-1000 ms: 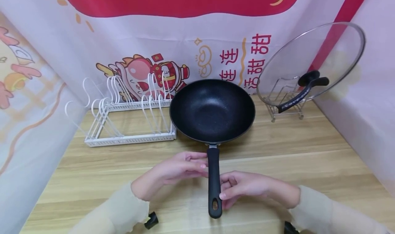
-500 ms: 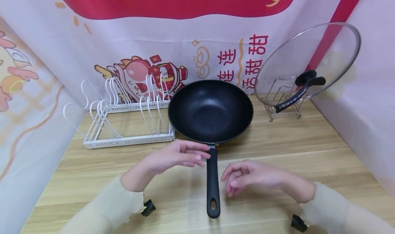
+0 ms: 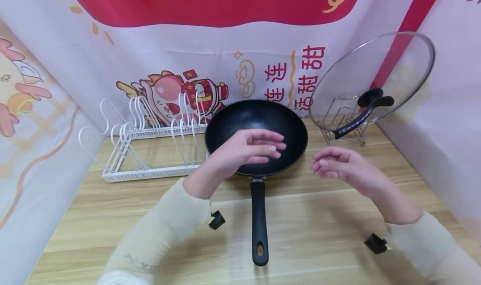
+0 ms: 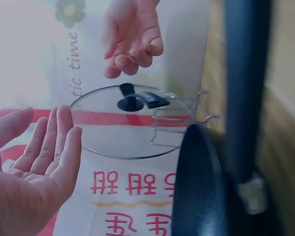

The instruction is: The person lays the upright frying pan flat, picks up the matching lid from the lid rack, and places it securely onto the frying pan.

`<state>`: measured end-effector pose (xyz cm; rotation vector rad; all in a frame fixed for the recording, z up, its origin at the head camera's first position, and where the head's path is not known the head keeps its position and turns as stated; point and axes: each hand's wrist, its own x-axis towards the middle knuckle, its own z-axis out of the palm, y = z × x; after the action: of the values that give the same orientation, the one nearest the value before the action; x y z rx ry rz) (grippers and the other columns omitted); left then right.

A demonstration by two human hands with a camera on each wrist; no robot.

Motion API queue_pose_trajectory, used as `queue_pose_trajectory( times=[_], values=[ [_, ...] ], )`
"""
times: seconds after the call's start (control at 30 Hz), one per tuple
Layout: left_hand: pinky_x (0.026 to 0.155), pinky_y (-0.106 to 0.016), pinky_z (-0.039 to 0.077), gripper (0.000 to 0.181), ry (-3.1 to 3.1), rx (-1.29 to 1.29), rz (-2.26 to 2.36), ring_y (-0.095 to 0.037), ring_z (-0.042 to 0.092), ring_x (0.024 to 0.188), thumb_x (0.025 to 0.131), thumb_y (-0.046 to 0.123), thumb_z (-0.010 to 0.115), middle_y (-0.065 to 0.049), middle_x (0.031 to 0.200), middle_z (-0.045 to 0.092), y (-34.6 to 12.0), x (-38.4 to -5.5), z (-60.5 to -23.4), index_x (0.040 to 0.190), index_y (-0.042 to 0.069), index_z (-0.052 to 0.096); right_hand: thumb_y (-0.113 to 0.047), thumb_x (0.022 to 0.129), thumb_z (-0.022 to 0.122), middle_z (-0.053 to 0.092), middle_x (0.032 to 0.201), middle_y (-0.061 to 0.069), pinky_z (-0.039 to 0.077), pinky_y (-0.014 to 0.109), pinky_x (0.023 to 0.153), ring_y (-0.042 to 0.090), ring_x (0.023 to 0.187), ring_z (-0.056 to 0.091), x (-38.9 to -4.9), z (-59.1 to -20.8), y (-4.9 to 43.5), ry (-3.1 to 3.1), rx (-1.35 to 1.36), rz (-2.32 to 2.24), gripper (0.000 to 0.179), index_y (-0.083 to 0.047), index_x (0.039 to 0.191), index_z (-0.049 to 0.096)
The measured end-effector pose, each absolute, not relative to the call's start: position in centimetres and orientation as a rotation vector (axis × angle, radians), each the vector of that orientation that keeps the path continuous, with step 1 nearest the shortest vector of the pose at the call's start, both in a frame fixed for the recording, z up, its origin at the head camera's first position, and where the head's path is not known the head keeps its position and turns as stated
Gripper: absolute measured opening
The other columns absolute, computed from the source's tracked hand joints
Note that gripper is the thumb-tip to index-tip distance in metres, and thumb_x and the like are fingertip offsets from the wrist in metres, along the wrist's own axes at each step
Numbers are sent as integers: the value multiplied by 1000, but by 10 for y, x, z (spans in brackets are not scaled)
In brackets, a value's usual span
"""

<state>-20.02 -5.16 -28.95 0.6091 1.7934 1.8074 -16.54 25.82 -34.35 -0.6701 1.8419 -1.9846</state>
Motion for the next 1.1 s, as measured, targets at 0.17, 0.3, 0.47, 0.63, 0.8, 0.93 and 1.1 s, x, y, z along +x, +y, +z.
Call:
queue_pose_trajectory(
  times=[0.17, 0.3, 0.47, 0.63, 0.8, 0.93, 1.1],
  values=[
    [97, -37, 55, 34, 1873, 587, 1830, -22, 69, 108, 102, 5, 63, -14, 125, 70, -20, -226, -274, 135, -2, 62, 13, 102, 49, 71, 101, 9, 58, 26, 84, 17, 91, 70, -177, -336, 282, 1800, -476, -2348, 27, -2, 110, 69],
    [95, -37, 55, 32, 2034, 666, 1776, -16, 67, 108, 100, 7, 66, -10, 123, 71, 10, -250, -270, 132, 1, 65, 12, 97, 60, 71, 92, 10, 59, 24, 75, 17, 81, 69, -191, -334, 298, 1777, -251, -2675, 16, 0, 103, 69],
    [96, -26, 51, 29, 2327, 854, 1582, -12, 64, 113, 101, 8, 66, -7, 124, 71, 45, -275, -271, 130, 3, 68, 13, 90, 70, 70, 85, 8, 59, 22, 69, 14, 73, 67, -215, -339, 309, 1861, -14, -2999, 12, 2, 95, 68],
    [93, -14, 45, 30, 2410, 897, 1428, -13, 61, 119, 103, 8, 63, -6, 129, 68, 73, -292, -277, 133, 4, 66, 11, 88, 74, 55, 102, 4, 56, 17, 65, 10, 83, 58, -232, -346, 312, 1934, 381, -3074, 30, -7, 106, 58],
    [97, -19, 46, 31, 2372, 866, 1351, -16, 58, 124, 105, 11, 58, -8, 134, 66, 91, -301, -289, 135, 5, 65, 5, 89, 77, 42, 115, 2, 56, 17, 68, 9, 97, 49, -239, -348, 312, 1909, 552, -2973, 54, -16, 123, 41],
    [98, -23, 48, 32, 2358, 840, 1296, -18, 59, 124, 108, 15, 54, -8, 136, 65, 103, -302, -297, 137, 6, 65, 2, 90, 76, 45, 118, 3, 59, 22, 73, 8, 92, 58, -239, -348, 311, 1876, 498, -2864, 75, -16, 142, 27],
    [93, -26, 51, 33, 2372, 835, 1257, -19, 62, 116, 108, 17, 53, -10, 131, 67, 117, -304, -299, 137, 5, 63, -2, 91, 77, 57, 107, 2, 60, 23, 73, 9, 75, 67, -239, -344, 314, 1929, 398, -2750, 100, -13, 161, 7]
  ],
)
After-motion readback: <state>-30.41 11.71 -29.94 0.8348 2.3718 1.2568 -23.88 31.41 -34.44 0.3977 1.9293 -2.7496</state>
